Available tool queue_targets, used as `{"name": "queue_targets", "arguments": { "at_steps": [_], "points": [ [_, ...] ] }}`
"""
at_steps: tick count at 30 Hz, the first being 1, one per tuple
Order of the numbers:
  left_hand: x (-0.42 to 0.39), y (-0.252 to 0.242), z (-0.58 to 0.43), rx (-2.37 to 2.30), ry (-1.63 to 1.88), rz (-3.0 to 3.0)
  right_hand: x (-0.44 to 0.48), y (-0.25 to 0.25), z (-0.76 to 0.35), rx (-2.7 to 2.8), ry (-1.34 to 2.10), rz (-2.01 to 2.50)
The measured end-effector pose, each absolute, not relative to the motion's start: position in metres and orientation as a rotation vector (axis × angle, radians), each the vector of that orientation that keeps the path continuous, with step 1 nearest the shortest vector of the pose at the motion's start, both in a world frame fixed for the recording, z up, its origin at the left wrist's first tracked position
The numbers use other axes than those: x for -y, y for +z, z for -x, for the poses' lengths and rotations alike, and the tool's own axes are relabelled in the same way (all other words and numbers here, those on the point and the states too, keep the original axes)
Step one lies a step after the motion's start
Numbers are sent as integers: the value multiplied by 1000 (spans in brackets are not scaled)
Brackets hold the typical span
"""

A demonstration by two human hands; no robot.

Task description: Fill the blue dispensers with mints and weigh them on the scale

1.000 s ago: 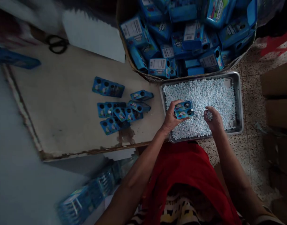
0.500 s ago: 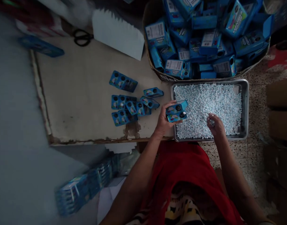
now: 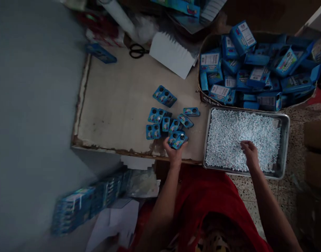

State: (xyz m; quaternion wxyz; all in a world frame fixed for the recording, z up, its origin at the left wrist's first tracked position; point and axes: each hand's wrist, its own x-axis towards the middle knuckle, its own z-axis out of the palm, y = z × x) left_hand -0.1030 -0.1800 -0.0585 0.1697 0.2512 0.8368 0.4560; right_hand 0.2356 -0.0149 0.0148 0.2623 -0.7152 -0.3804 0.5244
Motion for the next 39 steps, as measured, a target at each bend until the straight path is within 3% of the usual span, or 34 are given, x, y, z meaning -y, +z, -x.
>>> {"name": "queue_targets", "arguments": {
  "at_steps": [5, 10, 15, 19, 21, 24, 28, 34, 39],
  "points": [
    [139, -79, 93, -2542, 1380, -467, -2, 20, -223, 1619, 1161, 1927],
    [164, -62, 91, -2582, 1311, -428, -6, 41, -235, 2254, 815, 1951],
    [147, 9, 115, -2547, 1271, -1015, -17, 59, -247, 2063, 912, 1938],
    [8, 47, 137, -2104, 1279, -1554, -66, 74, -247, 1799, 649, 1807],
    [-76, 52, 138, -1855, 1131, -1752, -100, 80, -251, 1727, 445, 1784],
    [-169, 49, 131, -1579, 614, -1901, -151, 80, -257, 1772, 273, 1847],
    [-201, 35, 127, -1435, 128, -2022, -187, 68, -256, 2048, 309, 1989],
    [-180, 18, 140, -1479, 473, -1862, -166, 81, -244, 1751, 382, 1781],
    [-167, 38, 121, -1425, 933, -1401, -122, 105, -197, 1424, 570, 1612]
  ]
}}
